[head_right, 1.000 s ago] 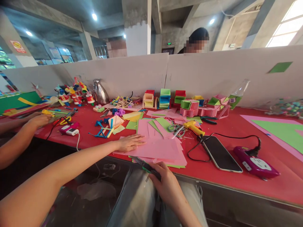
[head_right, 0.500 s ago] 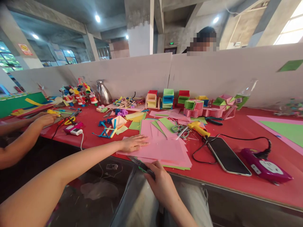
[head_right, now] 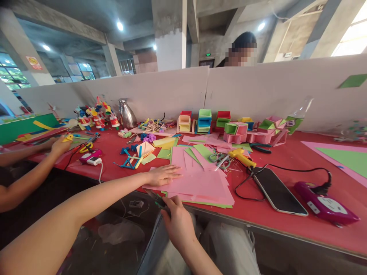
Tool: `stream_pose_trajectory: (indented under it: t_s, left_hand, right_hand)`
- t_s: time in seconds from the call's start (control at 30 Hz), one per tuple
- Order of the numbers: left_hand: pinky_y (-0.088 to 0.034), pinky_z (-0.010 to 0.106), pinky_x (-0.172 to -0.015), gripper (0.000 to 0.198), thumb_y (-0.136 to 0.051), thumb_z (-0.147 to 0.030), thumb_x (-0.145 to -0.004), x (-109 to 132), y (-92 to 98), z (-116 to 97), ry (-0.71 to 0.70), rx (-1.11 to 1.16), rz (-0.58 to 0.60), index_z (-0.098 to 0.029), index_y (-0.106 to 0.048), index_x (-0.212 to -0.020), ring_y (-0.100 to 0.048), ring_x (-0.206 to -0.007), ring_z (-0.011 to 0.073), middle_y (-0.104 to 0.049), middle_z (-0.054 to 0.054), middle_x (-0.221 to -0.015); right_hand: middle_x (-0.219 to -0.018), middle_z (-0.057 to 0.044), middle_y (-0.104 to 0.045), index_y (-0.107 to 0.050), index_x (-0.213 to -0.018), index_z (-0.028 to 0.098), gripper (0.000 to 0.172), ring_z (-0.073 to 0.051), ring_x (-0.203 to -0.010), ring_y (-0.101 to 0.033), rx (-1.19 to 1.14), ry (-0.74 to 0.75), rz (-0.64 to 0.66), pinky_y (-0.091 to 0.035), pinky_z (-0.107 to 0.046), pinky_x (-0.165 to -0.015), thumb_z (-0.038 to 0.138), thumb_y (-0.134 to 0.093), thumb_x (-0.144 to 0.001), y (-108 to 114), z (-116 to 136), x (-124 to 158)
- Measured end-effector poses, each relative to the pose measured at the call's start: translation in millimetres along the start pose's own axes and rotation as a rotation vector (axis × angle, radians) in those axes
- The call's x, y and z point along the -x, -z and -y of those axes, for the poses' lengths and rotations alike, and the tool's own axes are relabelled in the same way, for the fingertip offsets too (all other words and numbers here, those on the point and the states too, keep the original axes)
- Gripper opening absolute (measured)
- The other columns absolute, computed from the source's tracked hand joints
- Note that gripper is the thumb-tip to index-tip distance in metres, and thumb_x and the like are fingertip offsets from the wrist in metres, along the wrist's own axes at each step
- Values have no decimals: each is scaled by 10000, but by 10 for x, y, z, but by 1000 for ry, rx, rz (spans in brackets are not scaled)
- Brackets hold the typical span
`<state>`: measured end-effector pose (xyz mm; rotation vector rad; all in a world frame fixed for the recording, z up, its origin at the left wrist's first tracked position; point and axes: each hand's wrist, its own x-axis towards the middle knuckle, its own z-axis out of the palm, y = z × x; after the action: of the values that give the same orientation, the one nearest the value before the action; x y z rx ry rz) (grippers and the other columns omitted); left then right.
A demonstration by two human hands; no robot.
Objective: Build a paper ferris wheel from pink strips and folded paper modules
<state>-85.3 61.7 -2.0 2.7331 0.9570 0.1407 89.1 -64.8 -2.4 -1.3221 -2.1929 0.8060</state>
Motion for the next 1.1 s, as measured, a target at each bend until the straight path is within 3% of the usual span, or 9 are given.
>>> stream_pose_trajectory:
  t_s: [0.2, 0.3, 0.4, 0.5, 0.63, 0.73, 0.8, 0.97, 1.1]
  left_hand:
    - [-109, 371, -1124, 482, -375, -326, -900, -7, 2, -17, 28, 31, -23, -258, -324, -1375, -104, -1382, 189, -197, -8, -1495]
    - [-162, 334, -1113, 582, -428, -361, -878, 11, 84, -50, 94, 44, -103, -214, -238, -1408, -155, -1374, 188, -200, 41, -1496]
    - [-203, 370, -1095, 610, -397, -433, -884, 64, 194, -96, 211, 50, -226, -198, -201, -1412, -210, -1356, 214, -227, 86, -1485]
    - [-274, 423, -1046, 680, -517, -559, -777, 118, 249, -153, 297, 53, -248, -195, -364, -1330, -326, -1283, 279, -387, 118, -1392]
    - [-361, 436, -959, 746, -681, -576, -602, 113, 213, -207, 366, 60, -172, -175, -501, -1205, -436, -1167, 327, -517, 141, -1238]
    - [-388, 395, -930, 691, -718, -504, -589, 45, 202, -187, 405, 71, -132, -184, -517, -1167, -473, -1122, 302, -527, 124, -1196]
    - [-414, 348, -896, 646, -736, -459, -575, -13, 229, -153, 423, 82, -103, -202, -528, -1130, -501, -1084, 271, -547, 95, -1141]
    - [-450, 304, -787, 579, -785, -375, -468, -140, 299, -107, 465, 77, -52, -198, -570, -975, -542, -1002, 266, -574, 62, -1029]
    - [-439, 249, -680, 314, -705, -286, -584, -202, 361, -96, 487, 66, -144, -206, -583, -862, -588, -845, 202, -600, 12, -929]
  right_hand:
    - [-1019, -80, -578, -599, -1130, 186, 364, -186, -880, -601, -50, 64, 23, -456, -280, -785, 182, -499, -780, 46, 96, 58]
    - [-975, -52, -598, -604, -1109, 225, 336, -168, -880, -595, -137, 165, -10, -456, -262, -789, 234, -500, -790, 415, -131, 88]
    - [-981, -69, -606, -602, -1086, 205, 329, -199, -911, -583, 33, 81, -302, -452, -303, -811, 294, -478, -795, 937, -544, -60]
    - [-1014, -106, -576, -575, -1126, 174, 382, -222, -851, -585, 220, -112, -522, -453, -354, -781, 250, -452, -772, 1368, -950, -356]
    - [-1090, -141, -562, -557, -1161, 177, 398, -280, -961, -545, 336, -182, -575, -407, -423, -821, 210, -441, -782, 1592, -1207, -689]
    - [-1130, -147, -571, -567, -1155, 191, 387, -324, -1077, -471, 408, -133, -523, -340, -488, -881, 212, -476, -779, 1577, -1200, -795]
    - [-1118, -113, -602, -612, -1086, 206, 333, -295, -1072, -486, 418, -52, -398, -347, -447, -894, 254, -523, -769, 1535, -1150, -832]
    - [-907, -31, -685, -685, -892, 238, 299, -232, -931, -572, 369, 103, -66, -403, -332, -830, 313, -698, -603, 1441, -1001, -939]
    - [-745, -9, -667, -692, -743, 244, 273, -218, -805, -585, 314, 118, 14, -425, -309, -742, 288, -757, -481, 1460, -944, -1076]
